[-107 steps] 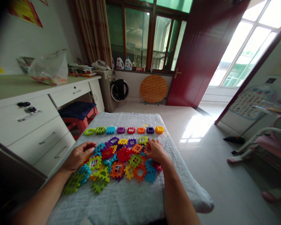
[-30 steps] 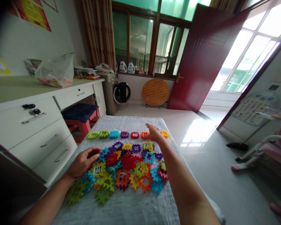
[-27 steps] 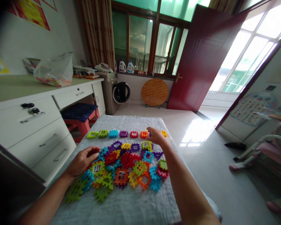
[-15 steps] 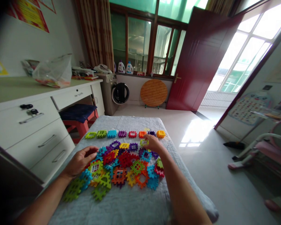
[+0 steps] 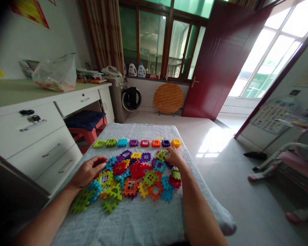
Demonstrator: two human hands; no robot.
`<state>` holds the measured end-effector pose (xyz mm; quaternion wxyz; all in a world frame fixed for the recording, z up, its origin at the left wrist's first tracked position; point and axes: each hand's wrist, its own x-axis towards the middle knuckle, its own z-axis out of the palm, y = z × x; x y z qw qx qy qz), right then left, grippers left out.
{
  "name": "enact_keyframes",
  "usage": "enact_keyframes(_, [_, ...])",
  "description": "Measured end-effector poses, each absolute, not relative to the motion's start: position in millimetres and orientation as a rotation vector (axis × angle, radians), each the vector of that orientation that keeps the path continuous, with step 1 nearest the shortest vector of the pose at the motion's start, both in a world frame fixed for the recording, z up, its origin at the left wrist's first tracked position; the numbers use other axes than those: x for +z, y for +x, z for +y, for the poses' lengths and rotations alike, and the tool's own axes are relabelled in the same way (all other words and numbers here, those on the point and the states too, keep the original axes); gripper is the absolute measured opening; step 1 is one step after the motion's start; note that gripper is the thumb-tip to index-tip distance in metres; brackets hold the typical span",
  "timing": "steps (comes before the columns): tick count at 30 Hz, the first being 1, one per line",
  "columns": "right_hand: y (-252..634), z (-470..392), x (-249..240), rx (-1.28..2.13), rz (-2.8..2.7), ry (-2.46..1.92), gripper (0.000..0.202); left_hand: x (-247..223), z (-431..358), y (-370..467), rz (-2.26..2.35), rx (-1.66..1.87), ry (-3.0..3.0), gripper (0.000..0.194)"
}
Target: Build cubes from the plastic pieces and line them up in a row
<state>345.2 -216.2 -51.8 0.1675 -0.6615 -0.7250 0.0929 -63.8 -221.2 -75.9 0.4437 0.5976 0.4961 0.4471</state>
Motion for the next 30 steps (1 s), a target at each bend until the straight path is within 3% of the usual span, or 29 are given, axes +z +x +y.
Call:
enact_keyframes(9, [328, -234, -34, 0.360, -2.136, -1.514, 0.053, -76, -220, -64, 1.243, 1.096, 1.492, 0.044])
enact_keyframes(17, [293, -247, -25, 0.272, -2.252, -1.686, 0.048, -79, -220, -65, 1.227, 1.115, 1.515, 0.042])
enact_keyframes(24, [279, -279, -5, 0.433, -2.495, -1.364, 0.038, -79, -219, -66, 1.233, 1.112, 1.542, 0.041])
enact_keyframes(30, [269, -293, -11, 0.511, -2.580, -1.433, 0.033, -78, -219, -66, 1.232, 1.086, 1.565, 0.041])
